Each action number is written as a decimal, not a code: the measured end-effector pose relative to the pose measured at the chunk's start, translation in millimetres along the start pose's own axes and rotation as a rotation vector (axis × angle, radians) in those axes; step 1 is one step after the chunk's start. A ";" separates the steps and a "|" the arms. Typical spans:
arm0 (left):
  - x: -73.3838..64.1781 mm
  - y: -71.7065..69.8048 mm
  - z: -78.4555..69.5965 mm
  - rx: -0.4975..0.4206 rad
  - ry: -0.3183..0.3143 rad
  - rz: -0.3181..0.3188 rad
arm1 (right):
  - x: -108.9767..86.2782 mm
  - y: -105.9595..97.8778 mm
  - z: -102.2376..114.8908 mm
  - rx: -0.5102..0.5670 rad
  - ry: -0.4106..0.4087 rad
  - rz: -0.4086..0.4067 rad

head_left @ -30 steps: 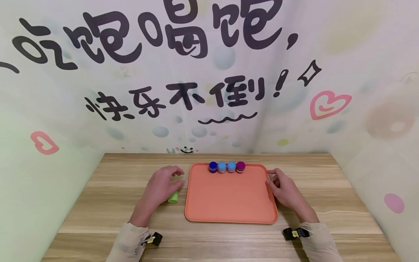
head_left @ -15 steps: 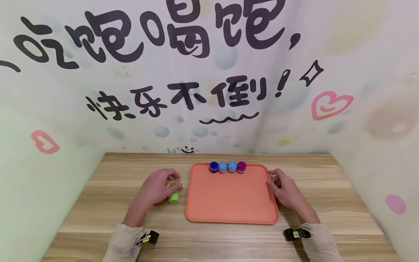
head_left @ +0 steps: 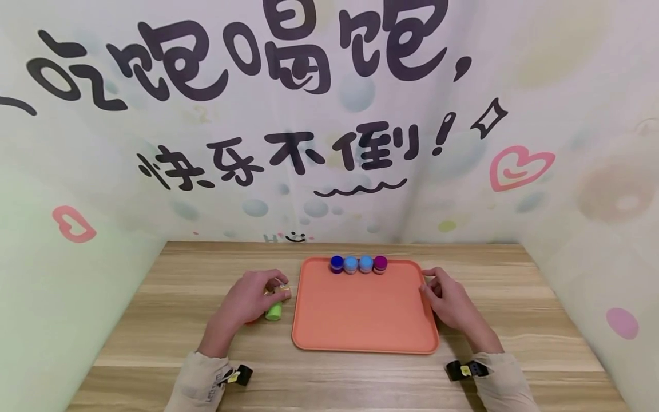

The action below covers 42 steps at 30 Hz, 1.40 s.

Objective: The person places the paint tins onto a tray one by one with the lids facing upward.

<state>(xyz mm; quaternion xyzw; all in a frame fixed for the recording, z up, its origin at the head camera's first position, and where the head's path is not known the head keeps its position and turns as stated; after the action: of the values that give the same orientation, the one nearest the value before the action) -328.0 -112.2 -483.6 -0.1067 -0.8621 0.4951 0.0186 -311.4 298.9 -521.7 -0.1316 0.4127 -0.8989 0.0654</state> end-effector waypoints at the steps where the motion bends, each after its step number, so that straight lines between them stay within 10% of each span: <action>1: -0.1 -0.7 -0.6 -0.005 0.003 -0.007 | 0.0 0.3 -0.1 0.001 0.000 0.002; 25: 10.3 -18.1 1.1 -0.214 -0.005 -0.187 | 0.0 0.2 0.4 -0.005 0.001 0.002; 42: 14.0 -3.2 -23.2 -0.244 0.076 -0.111 | 0.6 -2.0 0.5 -0.002 0.001 -0.017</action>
<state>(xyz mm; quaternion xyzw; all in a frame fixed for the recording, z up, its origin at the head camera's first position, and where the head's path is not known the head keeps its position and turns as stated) -339.0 -91.3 -470.0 -0.0790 -0.9190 0.3806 0.0656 -311.8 299.7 -519.8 -0.1350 0.4126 -0.8990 0.0574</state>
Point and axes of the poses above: each hand's wrist, its own x-axis towards the middle knuckle, its own y-axis out of the palm, z = x × y, the point moved 10 cm from there along x, towards the middle knuckle, and after that the axes turned 9 degrees about -y, right-handed, at the moved point
